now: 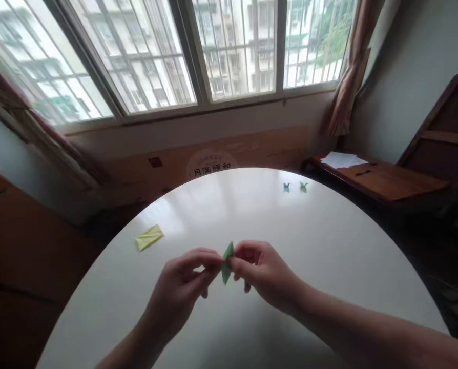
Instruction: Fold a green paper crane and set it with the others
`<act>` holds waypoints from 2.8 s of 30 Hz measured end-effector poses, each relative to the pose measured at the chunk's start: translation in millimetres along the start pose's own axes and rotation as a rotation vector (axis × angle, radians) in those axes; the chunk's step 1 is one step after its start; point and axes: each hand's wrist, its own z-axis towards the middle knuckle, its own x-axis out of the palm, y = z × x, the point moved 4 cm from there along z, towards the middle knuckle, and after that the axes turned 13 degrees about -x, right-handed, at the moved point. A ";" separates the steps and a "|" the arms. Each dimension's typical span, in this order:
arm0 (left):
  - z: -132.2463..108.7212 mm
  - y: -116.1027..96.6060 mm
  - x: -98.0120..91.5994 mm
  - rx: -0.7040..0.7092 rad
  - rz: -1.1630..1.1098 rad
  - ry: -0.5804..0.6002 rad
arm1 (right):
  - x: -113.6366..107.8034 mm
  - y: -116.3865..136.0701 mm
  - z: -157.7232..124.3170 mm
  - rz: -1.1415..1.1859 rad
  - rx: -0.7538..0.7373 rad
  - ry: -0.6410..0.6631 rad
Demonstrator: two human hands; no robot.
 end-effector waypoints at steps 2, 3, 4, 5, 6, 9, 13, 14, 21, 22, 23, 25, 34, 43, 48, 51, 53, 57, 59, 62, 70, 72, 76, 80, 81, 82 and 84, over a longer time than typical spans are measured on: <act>-0.7 3.7 2.4 -0.042 -0.008 0.017 | -0.1 1.1 -1.9 -0.011 0.009 0.002; -0.7 5.7 3.4 -0.060 -0.016 0.023 | -0.2 1.5 -2.7 -0.020 0.011 0.004; -0.4 7.8 4.2 -0.077 -0.026 0.028 | -0.2 1.7 -3.5 -0.031 0.011 0.008; 0.3 10.1 4.8 -0.094 -0.038 0.030 | -0.2 1.7 -4.1 -0.046 0.010 0.013; 1.4 12.4 5.1 -0.106 -0.053 0.033 | -0.2 1.7 -4.5 -0.063 0.005 0.019; 5.1 17.9 5.6 -0.129 -0.121 0.052 | -0.1 1.9 -4.4 -0.107 -0.012 0.033; 7.2 20.0 5.4 -0.194 -0.215 0.096 | 0.2 4.5 -3.0 -0.158 -0.019 0.034; 7.1 19.6 5.0 -0.216 -0.228 0.104 | 0.2 5.5 -2.9 -0.169 -0.020 0.032; 7.4 16.1 0.6 -0.281 -0.229 0.123 | -0.4 6.9 -3.5 -0.120 0.020 0.082; 7.6 16.5 0.5 -0.288 -0.224 0.124 | -0.8 6.4 -3.4 -0.108 0.028 0.091; 7.7 17.0 0.4 -0.292 -0.218 0.124 | -1.4 5.8 -3.1 -0.099 0.034 0.098; 7.7 17.9 0.3 -0.298 -0.208 0.115 | -2.5 4.8 -2.7 -0.091 0.046 0.107; 8.1 17.1 0.1 -0.307 -0.147 0.081 | -3.2 4.6 -2.4 -0.121 0.051 0.115; 7.7 14.6 -0.1 -0.229 -0.066 0.023 | -3.4 5.7 -1.2 -0.174 0.019 0.060; 8.0 14.6 3.3 -0.278 -0.026 0.087 | -9.2 5.7 -0.2 -0.168 -0.011 -0.017; 7.4 18.7 5.3 -0.290 0.025 0.122 | -7.5 6.0 -0.7 -0.165 -0.023 -0.033; 6.7 20.7 5.3 -0.273 0.057 0.115 | -5.0 5.8 -1.7 -0.165 -0.023 -0.031; 6.0 21.3 3.6 -0.228 0.135 0.075 | -1.8 4.9 -3.9 -0.180 -0.016 -0.030; 6.3 20.8 2.8 -0.204 0.159 0.069 | -1.5 4.6 -4.1 -0.199 -0.014 -0.028; 7.1 20.0 1.2 -0.174 0.177 0.065 | -1.5 4.7 -3.2 -0.220 -0.019 -0.018; 8.6 17.6 -3.5 -0.238 0.114 0.111 | 0.6 8.4 -2.2 -0.246 0.003 0.041; 9.7 17.2 -3.9 -0.233 0.112 0.113 | 2.3 8.5 -2.7 -0.250 0.016 0.069; 10.6 18.6 -3.4 -0.216 0.142 0.090 | 4.8 7.4 -3.4 -0.263 0.025 0.093; 9.7 19.0 -4.0 -0.178 0.150 0.034 | 4.4 5.7 -2.4 -0.263 0.028 0.109; 9.3 18.7 -4.2 -0.163 0.160 0.023 | 4.1 5.0 -2.2 -0.250 0.034 0.118; 9.1 18.3 -4.4 -0.147 0.173 0.010 | 3.7 4.0 -1.9 -0.234 0.042 0.125; 8.8 17.5 -4.6 -0.122 0.191 -0.008 | 2.5 1.7 -1.7 -0.201 0.064 0.132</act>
